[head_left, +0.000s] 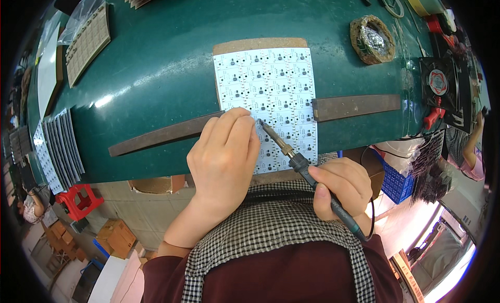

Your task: The person solders electronic components onto a printed circuit board using a soldering iron and solder wire.

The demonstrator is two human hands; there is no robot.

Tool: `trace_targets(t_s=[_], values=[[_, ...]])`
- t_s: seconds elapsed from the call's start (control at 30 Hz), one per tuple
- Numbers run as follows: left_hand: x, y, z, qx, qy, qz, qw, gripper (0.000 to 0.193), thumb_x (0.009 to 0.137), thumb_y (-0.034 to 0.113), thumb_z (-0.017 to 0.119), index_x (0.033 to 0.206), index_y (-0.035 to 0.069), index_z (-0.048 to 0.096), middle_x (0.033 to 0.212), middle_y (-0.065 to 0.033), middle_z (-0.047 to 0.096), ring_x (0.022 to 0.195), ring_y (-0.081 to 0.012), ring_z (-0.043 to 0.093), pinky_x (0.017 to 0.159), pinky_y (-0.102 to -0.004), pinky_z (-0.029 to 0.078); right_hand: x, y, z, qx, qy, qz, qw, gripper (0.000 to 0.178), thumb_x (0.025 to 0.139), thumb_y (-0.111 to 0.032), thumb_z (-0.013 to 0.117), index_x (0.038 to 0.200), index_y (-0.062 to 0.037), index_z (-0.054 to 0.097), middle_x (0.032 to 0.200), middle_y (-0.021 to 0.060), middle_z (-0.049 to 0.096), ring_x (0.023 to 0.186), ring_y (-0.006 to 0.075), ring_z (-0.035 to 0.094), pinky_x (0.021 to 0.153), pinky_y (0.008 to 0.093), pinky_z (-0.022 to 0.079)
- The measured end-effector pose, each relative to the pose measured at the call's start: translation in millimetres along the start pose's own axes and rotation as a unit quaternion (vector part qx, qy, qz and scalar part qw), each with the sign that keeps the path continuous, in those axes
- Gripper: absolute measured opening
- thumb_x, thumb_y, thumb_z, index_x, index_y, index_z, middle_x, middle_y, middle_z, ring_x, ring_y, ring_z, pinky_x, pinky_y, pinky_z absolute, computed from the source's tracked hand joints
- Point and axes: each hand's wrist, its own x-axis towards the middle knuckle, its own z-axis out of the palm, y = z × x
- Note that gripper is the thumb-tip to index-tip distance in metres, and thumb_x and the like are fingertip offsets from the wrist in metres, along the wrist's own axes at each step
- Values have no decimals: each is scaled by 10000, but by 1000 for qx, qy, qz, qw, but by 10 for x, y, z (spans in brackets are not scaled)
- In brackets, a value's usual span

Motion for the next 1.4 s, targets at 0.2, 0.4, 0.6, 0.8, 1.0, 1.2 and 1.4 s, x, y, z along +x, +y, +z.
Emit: trace_targets(t_s=[0.2,0.4,0.6,0.8,1.0,1.2,1.4], values=[[-22,-63,22,21,13,55,998,169,710,6,711,856,36,631,985,-37,656,715,-192,602,578,-300,500,-30,-4,5,9,0,1,1000,182,736,-44,649,892,33,701,714,89,655,581,207,644,508,286,531],[-27,-92,-43,-16,-4,48,999,154,728,-6,706,851,29,620,998,-58,658,730,-215,605,625,-316,507,-84,-10,-42,12,8,-7,1000,181,737,-48,640,887,35,700,694,88,646,565,205,635,487,285,513],[-81,-35,-110,-83,-43,3,996,136,767,-56,669,885,-2,629,1032,-113,686,898,-286,653,776,-350,519,-120,-23,-44,12,22,-7,1000,181,741,-45,640,893,35,694,713,96,652,567,209,634,485,285,505],[-176,-129,-51,-38,-4,71,997,166,731,-32,673,877,17,611,1030,-81,669,728,-213,602,614,-313,507,-71,-47,-1,9,18,-8,1000,194,741,-23,655,922,36,690,730,102,658,578,214,639,495,289,512],[-180,-106,-47,-3,-3,64,998,155,725,-8,671,853,46,604,1015,-30,675,697,-180,580,577,-289,498,-40,-56,27,-5,4,-12,1000,201,738,-19,662,928,41,688,726,104,658,579,212,639,500,286,515],[-164,-148,-29,-18,13,68,997,160,733,-7,674,862,51,600,999,-22,672,702,-179,578,576,-288,496,-112,-121,0,-4,17,-13,1000,196,734,-26,650,911,46,691,699,100,646,555,207,628,481,288,508],[-145,-80,-15,-53,5,14,998,131,787,-36,656,899,17,613,980,-89,682,833,-266,637,719,-338,507,-136,-125,-16,-7,21,-6,1000,184,746,-42,645,901,45,692,691,103,640,536,205,616,464,288,495]])
